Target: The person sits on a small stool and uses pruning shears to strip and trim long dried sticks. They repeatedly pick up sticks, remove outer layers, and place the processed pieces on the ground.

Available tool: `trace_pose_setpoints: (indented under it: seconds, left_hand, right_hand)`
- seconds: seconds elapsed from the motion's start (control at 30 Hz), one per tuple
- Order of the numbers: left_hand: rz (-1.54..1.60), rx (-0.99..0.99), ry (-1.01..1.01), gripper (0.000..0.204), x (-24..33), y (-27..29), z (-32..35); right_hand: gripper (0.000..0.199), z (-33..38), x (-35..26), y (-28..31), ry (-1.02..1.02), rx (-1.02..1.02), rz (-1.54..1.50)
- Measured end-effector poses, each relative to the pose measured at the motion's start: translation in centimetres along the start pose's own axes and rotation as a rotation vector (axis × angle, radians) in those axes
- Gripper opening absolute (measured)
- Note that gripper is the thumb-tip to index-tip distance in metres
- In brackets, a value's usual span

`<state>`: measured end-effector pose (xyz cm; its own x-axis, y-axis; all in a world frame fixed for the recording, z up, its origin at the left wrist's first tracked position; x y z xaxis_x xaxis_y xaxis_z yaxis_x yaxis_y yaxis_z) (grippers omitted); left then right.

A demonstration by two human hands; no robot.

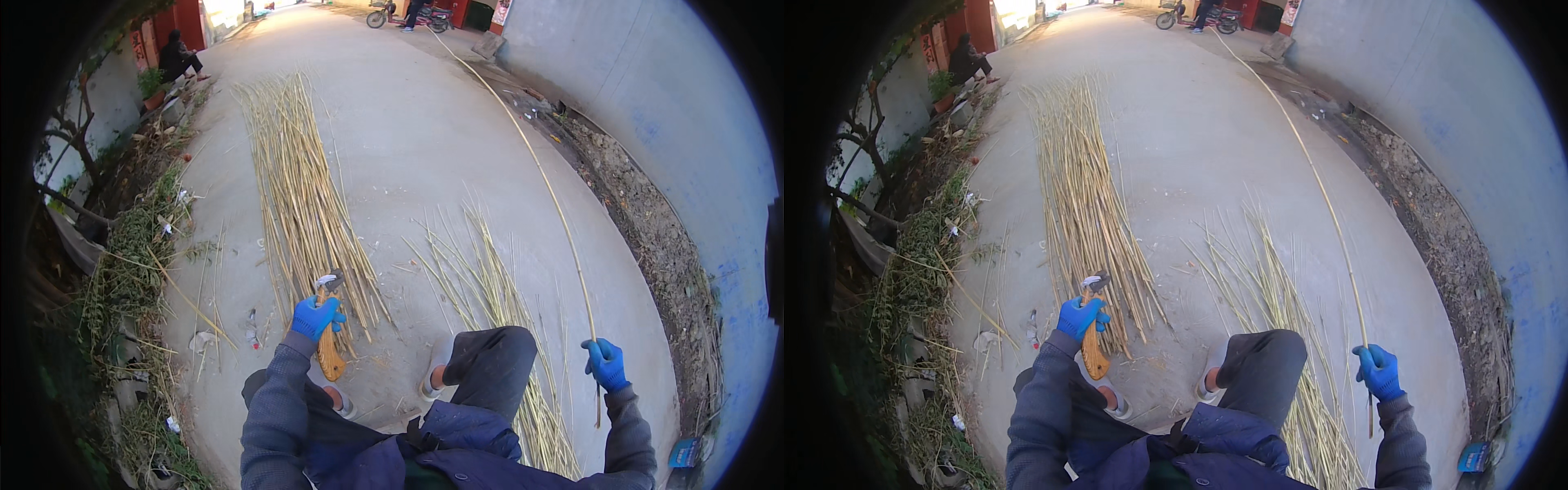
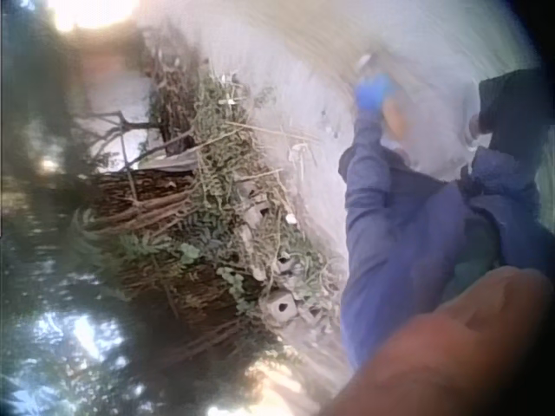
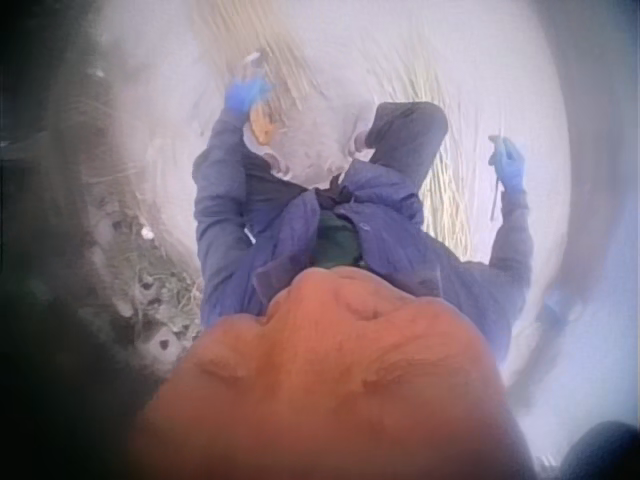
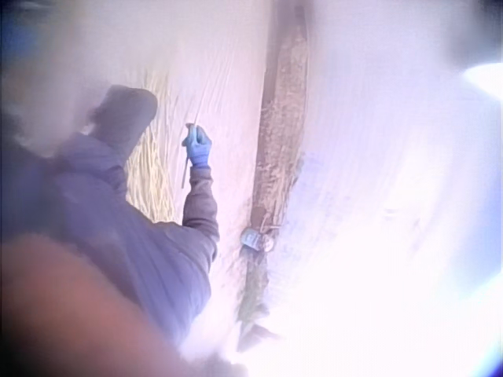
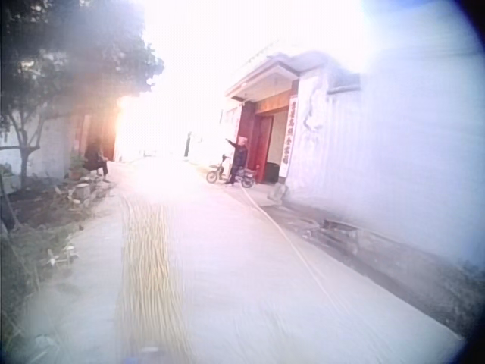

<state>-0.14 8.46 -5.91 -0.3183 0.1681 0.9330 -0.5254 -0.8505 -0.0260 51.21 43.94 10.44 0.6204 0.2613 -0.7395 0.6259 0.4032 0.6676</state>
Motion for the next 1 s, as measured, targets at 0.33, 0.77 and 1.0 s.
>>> trace_pose_setpoints:
  seconds: [0.33, 0.77, 1.0]
  left_hand:
    - [-0.125, -0.647, 0.163, 0.031, 4.0, -10.4, 19.3]
    - [-0.071, -0.791, 0.3, 0.034, 2.8, -10.3, 24.4]
    - [-0.126, -0.742, 0.304, 0.034, 2.7, -10.5, 24.4]
  right_hand:
    - [0.031, -6.4, -17.6, -19.6, 0.192, -0.277, -0.765]
    - [0.04, -4.2, -24.6, -24.1, 0.365, -0.336, -0.861]
    - [0.042, -3.0, -24.2, -25.2, 0.404, -0.33, -0.951]
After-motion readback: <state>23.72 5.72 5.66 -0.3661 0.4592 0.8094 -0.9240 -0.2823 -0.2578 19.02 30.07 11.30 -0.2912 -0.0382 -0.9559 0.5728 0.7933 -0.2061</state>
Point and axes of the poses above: each hand's wrist, its own z-axis away from the middle knuckle, its own y-axis out of the back of the hand, x = y × z, the point moved 6 cm from there along -z, towards the middle knuckle, and after that the axes turned 4 degrees about x, right-handed, at the moved point
